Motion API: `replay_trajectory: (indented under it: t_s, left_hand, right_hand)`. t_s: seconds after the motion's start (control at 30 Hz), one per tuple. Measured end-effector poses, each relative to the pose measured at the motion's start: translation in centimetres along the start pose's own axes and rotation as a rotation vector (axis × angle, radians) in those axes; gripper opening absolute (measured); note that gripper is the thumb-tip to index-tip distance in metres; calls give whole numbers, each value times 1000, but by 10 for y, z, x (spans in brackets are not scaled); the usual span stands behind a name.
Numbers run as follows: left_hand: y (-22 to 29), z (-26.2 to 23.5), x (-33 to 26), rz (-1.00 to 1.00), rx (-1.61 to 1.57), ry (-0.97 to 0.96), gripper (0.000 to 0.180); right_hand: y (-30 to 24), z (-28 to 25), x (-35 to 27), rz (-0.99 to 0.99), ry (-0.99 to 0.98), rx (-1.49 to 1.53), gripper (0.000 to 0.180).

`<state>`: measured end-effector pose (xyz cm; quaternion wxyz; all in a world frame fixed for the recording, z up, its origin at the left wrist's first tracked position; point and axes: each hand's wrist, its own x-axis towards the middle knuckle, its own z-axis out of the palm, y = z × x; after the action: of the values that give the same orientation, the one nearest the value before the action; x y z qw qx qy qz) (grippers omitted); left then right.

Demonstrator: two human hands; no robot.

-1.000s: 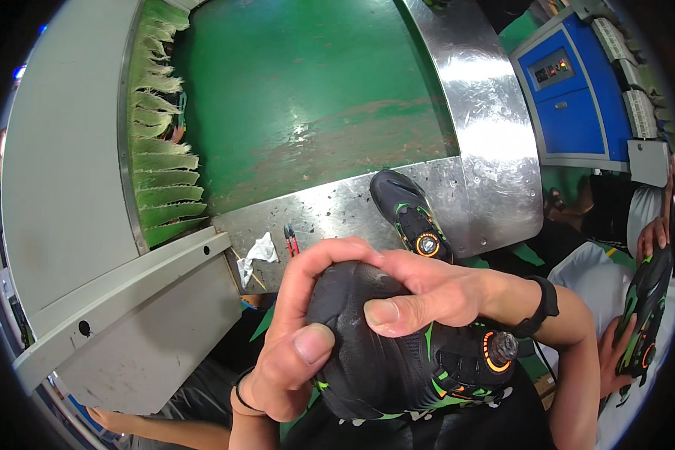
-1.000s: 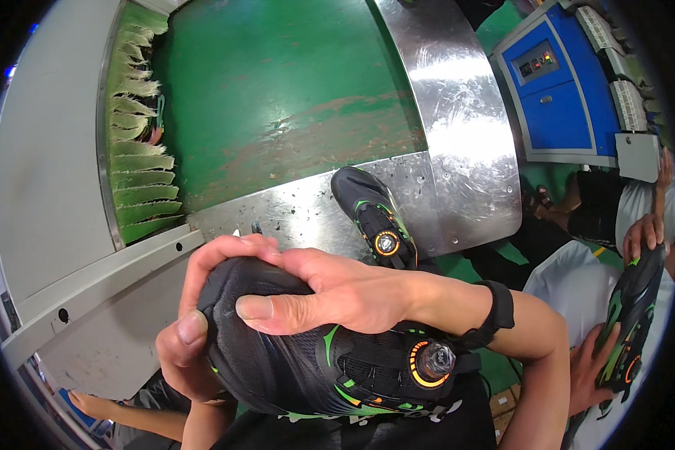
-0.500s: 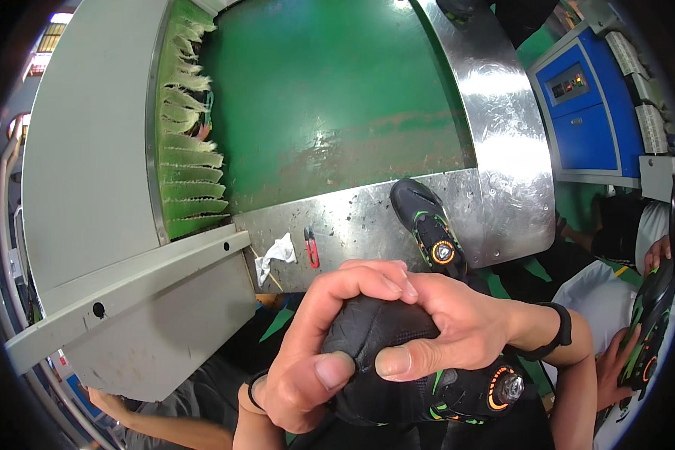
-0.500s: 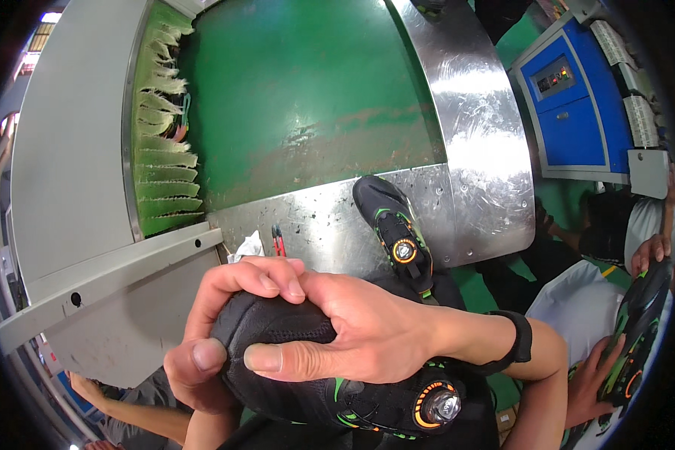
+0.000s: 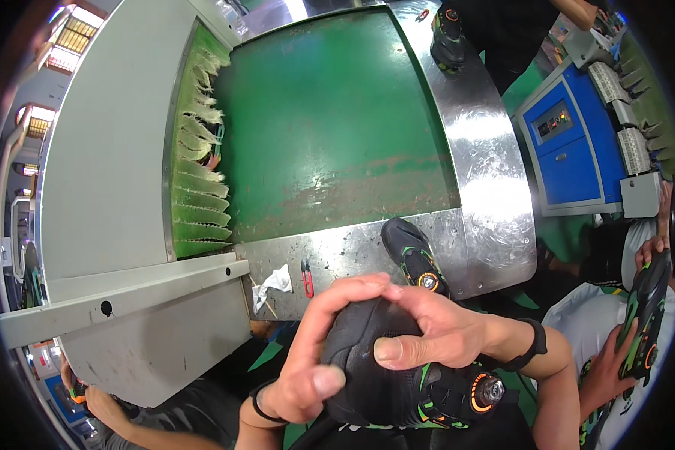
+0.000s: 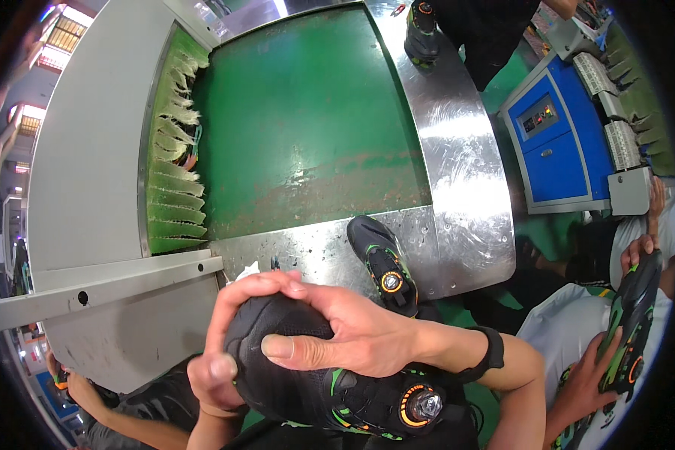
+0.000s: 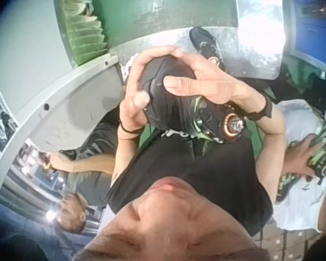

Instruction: Inspecting manufactured athletic shoes for quality and sorting them on a factory conveyor line.

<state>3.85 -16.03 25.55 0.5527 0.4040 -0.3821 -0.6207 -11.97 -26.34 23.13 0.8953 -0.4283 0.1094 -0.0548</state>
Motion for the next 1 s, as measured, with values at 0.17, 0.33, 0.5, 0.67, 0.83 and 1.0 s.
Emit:
replay_trajectory:
  t_s: [0.17,0.33,0.5,0.67,0.83,1.0]
  left_hand:
    - [-5,16,-14,-20,-54,114,75]
    - [-4,25,-14,-25,-65,244,70]
    - [1,27,-12,-42,-49,198,68]
    - [6,32,-8,-72,13,261,65]
    - [5,33,-6,-38,71,268,59]
    - [1,29,-4,-61,38,251,56]
  right_hand:
    - [3,4,-3,-32,-13,10,66]
    - [7,5,-8,-18,-36,5,68]
    - [7,6,-10,20,-34,-46,71]
    - [6,7,-11,-31,-24,-42,73]
    - [6,4,-13,-8,-36,-21,72]
    - [8,4,-12,-70,21,15,66]
